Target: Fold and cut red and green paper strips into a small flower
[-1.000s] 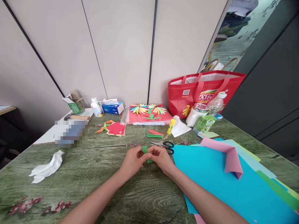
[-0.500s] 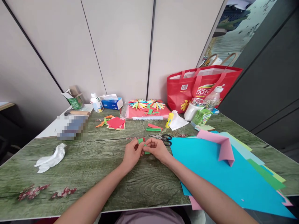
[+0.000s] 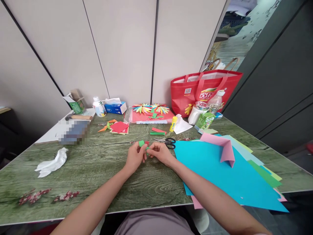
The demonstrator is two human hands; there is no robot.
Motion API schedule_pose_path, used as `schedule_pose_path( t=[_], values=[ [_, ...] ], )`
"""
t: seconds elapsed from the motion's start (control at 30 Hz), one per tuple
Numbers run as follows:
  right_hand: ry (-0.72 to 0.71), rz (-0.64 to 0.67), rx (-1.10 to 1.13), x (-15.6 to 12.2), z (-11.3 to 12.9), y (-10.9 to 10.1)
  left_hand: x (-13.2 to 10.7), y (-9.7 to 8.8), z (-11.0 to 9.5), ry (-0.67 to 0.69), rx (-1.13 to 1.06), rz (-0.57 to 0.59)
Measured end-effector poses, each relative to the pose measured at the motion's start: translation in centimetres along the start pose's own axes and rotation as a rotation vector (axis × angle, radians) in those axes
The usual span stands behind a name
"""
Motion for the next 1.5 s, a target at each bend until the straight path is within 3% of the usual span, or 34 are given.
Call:
schedule_pose_path(
  t=[0.17, 0.43, 0.63, 0.87, 0.97, 1.3, 1.5],
  values=[
    [-0.111, -0.042, -0.083, -0.1, 1.2, -0.3, 0.0, 0.8, 1.1, -0.058, -0.1, 0.062],
    [-0.056, -0.012, -0.015, -0.3, 1.1, 0.6, 0.3, 0.4, 0.0, -0.014, -0.056, 0.077],
    [-0.036, 0.037, -0.004, -0.4, 0.9, 1.2, 0.4, 0.2, 0.6, -0.042, -0.008, 0.043],
    [-0.162, -0.066, -0.225, -0.2, 2.5, -0.2, 0.3, 0.4, 0.8, -0.083, -0.028, 0.093],
    [-0.084, -0.032, -0.169, -0.1, 2.0, 0.1, 0.3, -0.2, 0.6, -0.082, -0.019, 0.027],
    [0.1, -0.056, -0.009, 0.1, 0.1, 0.5, 0.7, 0.1, 1.8, -0.222, -0.105, 0.075],
    [0.13, -0.042, -0.006, 0.4, -0.4, 0.7, 0.8, -1.0, 2.2, -0.243, -0.102, -0.043]
  ],
)
Point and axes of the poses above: each hand's wrist, its own x-axis towards the middle knuckle, its own y-axis out of the palm, z = x × y, the point moved 9 cm from there along x, towards the middle knuckle, and after that the axes turned 4 degrees about -y, right-handed, at the moved point
